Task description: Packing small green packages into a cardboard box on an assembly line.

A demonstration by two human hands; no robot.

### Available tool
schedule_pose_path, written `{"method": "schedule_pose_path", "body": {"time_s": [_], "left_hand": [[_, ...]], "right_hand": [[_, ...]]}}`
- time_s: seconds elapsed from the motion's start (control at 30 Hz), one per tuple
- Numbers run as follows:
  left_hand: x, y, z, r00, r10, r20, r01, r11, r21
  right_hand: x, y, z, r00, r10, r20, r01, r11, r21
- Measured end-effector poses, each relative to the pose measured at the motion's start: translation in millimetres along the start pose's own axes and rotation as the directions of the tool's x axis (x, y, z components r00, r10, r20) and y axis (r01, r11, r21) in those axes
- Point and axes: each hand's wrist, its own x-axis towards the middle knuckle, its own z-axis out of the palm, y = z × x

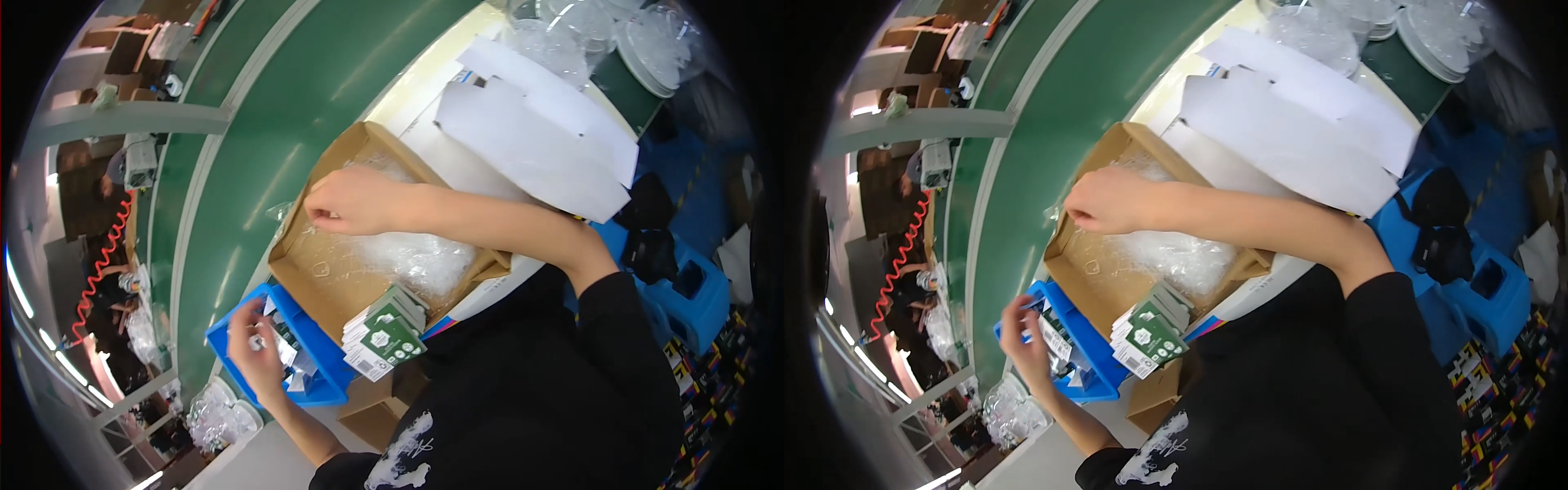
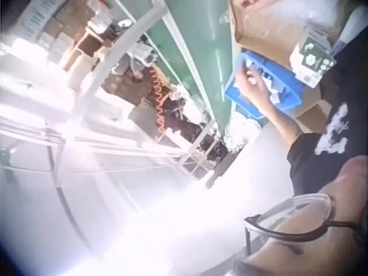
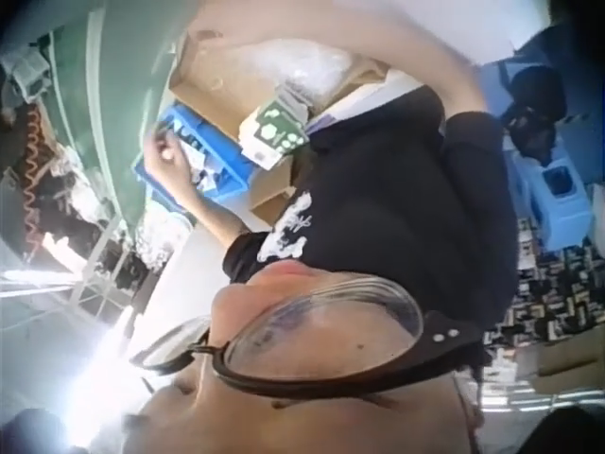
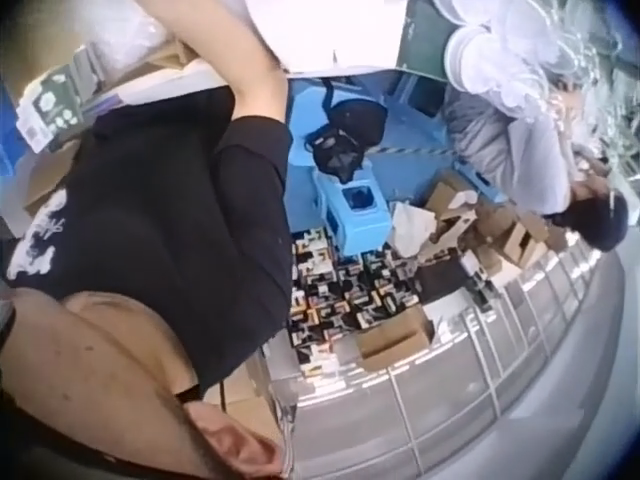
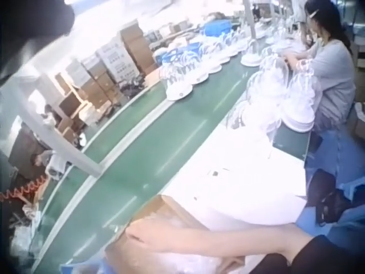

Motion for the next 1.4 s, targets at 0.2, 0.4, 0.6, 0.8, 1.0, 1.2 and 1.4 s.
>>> {"method": "schedule_pose_path", "body": {"time_s": [0.2,0.4,0.6,0.8,1.0,1.2,1.4], "left_hand": [[21,18,66,0.778,0.159,0.608,-0.094,0.986,-0.137],[21,34,53,0.56,0.293,0.775,-0.093,0.952,-0.292],[1,13,77,0.697,0.51,0.504,-0.231,0.825,-0.516],[4,16,63,0.646,0.518,0.56,-0.173,0.814,-0.554],[5,1,75,0.668,0.304,0.679,0.098,0.869,-0.485],[13,8,63,0.81,0.248,0.531,0.094,0.839,-0.535],[12,-14,73,0.984,-0.11,0.139,0.177,0.65,-0.739]], "right_hand": [[-6,-8,-4,0.999,-0.04,0.029,0.045,0.971,-0.234],[-10,16,26,0.977,-0.039,0.21,0.119,0.915,-0.385],[-11,25,23,0.995,-0.067,0.08,0.086,0.957,-0.278],[-8,13,15,0.999,-0.044,0.002,0.044,0.999,0.001],[0,1,-7,0.997,0.059,-0.052,-0.05,0.987,0.152],[-3,-3,-15,0.992,0.112,-0.066,-0.089,0.956,0.281],[-6,-5,-3,0.978,0.184,-0.101,-0.144,0.938,0.315]]}}
